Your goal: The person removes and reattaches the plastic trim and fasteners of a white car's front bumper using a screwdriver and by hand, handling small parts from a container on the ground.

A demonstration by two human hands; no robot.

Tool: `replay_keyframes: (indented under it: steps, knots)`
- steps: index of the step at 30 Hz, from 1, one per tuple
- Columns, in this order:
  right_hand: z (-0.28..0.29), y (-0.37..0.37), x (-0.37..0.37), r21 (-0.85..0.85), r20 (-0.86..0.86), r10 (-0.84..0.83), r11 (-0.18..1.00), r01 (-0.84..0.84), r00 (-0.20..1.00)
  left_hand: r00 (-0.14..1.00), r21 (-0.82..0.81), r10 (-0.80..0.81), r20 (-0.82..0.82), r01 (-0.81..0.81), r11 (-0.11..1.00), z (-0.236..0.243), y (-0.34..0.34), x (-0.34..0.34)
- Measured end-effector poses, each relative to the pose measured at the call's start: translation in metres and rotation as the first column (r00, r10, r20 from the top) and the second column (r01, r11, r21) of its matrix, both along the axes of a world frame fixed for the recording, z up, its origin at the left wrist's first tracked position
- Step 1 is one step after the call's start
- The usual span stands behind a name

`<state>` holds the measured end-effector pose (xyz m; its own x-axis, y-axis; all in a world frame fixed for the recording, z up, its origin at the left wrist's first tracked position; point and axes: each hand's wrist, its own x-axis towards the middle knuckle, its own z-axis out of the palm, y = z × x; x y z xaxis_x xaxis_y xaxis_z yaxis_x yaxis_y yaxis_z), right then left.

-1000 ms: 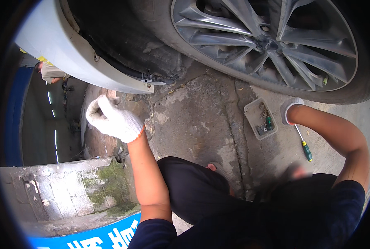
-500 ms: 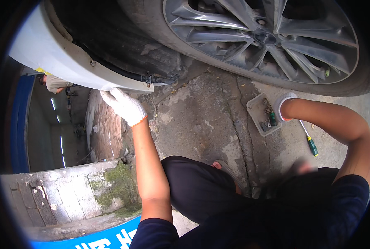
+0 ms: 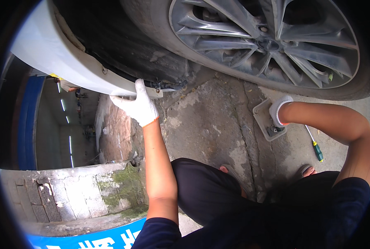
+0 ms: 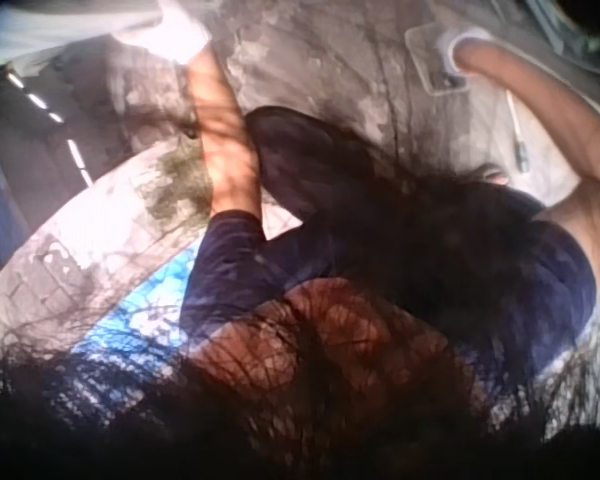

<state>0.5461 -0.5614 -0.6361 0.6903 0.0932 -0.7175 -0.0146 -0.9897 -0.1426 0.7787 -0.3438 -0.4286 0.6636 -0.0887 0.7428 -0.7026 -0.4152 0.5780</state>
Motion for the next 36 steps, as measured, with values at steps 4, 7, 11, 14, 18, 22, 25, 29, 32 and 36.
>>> replay_keyframes:
  steps: [4,7,11,14,18,22,25,29,32,36]
  knots:
    - [0.031,0.002,0.003,0.091,0.156,-0.114,0.991,0.101,0.981,0.94,0.046,0.297,0.17,-0.308,0.95,0.012,-0.023,-0.007]
    - [0.026,-0.008,0.001,0.136,0.182,-0.121,0.986,0.097,0.976,0.939,0.07,0.223,0.263,-0.249,0.966,0.013,-0.032,-0.006]
    - [-0.007,-0.017,-0.001,0.121,-0.024,0.054,0.991,-0.051,0.998,0.846,0.144,0.39,0.364,-0.465,0.873,0.014,0.004,-0.021]
    - [-0.058,-0.049,-0.057,0.097,-0.17,0.03,0.995,-0.013,0.985,0.804,0.147,-0.103,0.586,0.019,0.989,0.029,-0.009,-0.075]
    - [-0.139,-0.062,-0.135,0.038,-0.256,0.051,0.998,-0.043,0.965,0.676,0.346,-0.527,0.516,0.399,0.849,0.011,-0.023,-0.111]
    - [-0.13,-0.04,-0.147,-0.106,-0.17,-0.512,0.859,0.501,0.842,0.842,0.241,-0.464,0.275,0.407,0.881,0.001,-0.02,-0.106]
    - [-0.147,-0.041,-0.15,-0.112,-0.137,-0.554,0.832,0.543,0.821,0.865,0.145,-0.474,0.166,0.455,0.879,0.0,-0.017,-0.098]
    - [-0.157,-0.048,-0.131,-0.13,-0.152,-0.381,0.923,0.363,0.912,0.851,0.139,-0.505,0.146,0.487,0.862,-0.002,-0.016,-0.096]
    - [-0.168,-0.059,-0.12,-0.096,-0.214,0.034,0.994,-0.056,0.976,0.847,0.14,-0.515,0.128,0.499,0.855,-0.002,-0.016,-0.099]
    - [-0.166,-0.059,-0.107,-0.016,-0.283,-0.164,0.986,0.167,0.945,0.844,0.122,-0.524,0.114,0.512,0.851,-0.003,-0.014,-0.101]
